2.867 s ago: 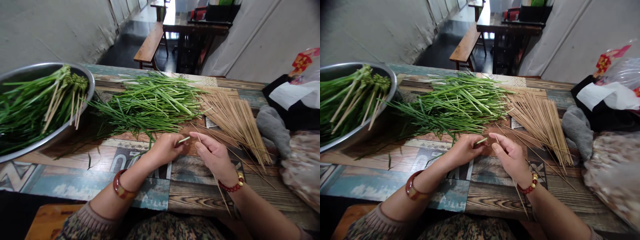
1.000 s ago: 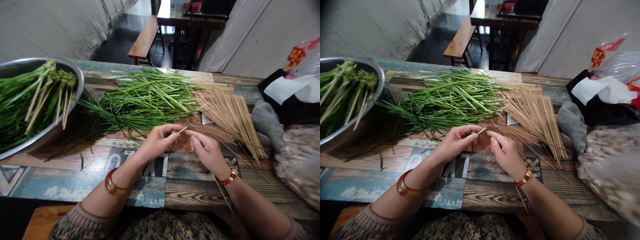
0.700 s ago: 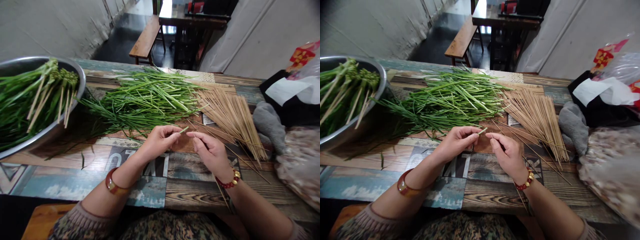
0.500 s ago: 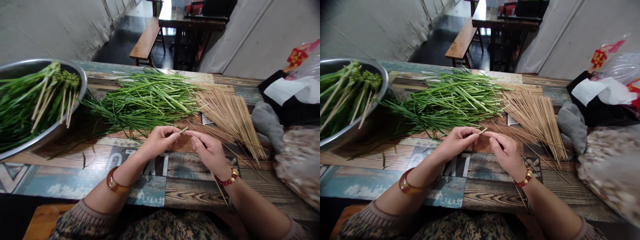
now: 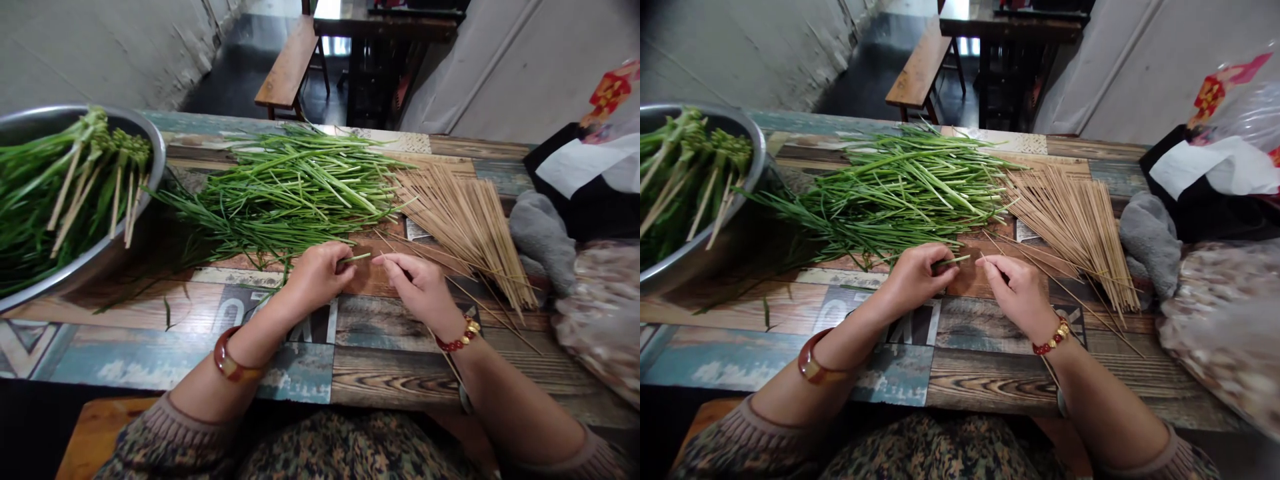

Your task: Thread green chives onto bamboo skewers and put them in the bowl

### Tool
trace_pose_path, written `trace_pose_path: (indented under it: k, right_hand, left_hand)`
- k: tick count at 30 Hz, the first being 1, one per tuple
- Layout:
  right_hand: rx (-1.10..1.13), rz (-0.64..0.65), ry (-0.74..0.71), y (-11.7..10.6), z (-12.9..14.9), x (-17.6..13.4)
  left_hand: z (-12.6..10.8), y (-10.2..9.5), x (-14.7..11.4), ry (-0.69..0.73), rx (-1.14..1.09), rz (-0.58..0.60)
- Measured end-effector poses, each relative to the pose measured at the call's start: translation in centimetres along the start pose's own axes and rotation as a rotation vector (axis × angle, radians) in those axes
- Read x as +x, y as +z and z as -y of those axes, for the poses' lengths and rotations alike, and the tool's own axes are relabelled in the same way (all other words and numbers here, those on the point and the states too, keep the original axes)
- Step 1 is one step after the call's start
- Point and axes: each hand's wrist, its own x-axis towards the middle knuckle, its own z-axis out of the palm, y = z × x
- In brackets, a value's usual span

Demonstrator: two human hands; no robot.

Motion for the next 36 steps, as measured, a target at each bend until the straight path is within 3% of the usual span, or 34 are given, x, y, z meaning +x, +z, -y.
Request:
trace_pose_path:
  k: [4, 8, 18, 25, 29, 36]
  right_hand:
    - [0.01, -0.025, 0.023, 0.0, 0.1, 0.0]
    - [0.027, -0.022, 0.017, -0.1, 0.2, -0.1]
    - [0.145, 0.002, -0.04, -0.1, 1.1, -0.5]
    - [0.15, 0.017, -0.157, 0.4, 1.1, -0.4]
    - [0.065, 0.108, -0.178, 0.5, 0.6, -0.2]
    - [0.044, -0.005, -0.13, 0.3, 0.8, -0.1]
  left_hand:
    - [0.0, -0.1, -0.1, 0.015, 0.154, 0.082]
    - [-0.2, -0.3, -0.2, -0.047, 0.159, 0.109]
    - [0.0, -0.8, 0.1, -0.02, -0.138, 0.053]
    - [-0.4, -1.1, -0.1, 0.007, -0.352, 0.11]
    - [-0.5, -1.2, -0.1, -0.019, -0.334, 0.061]
    - [-0.4, -1.3, 0.0, -0.029, -0.316, 0.062]
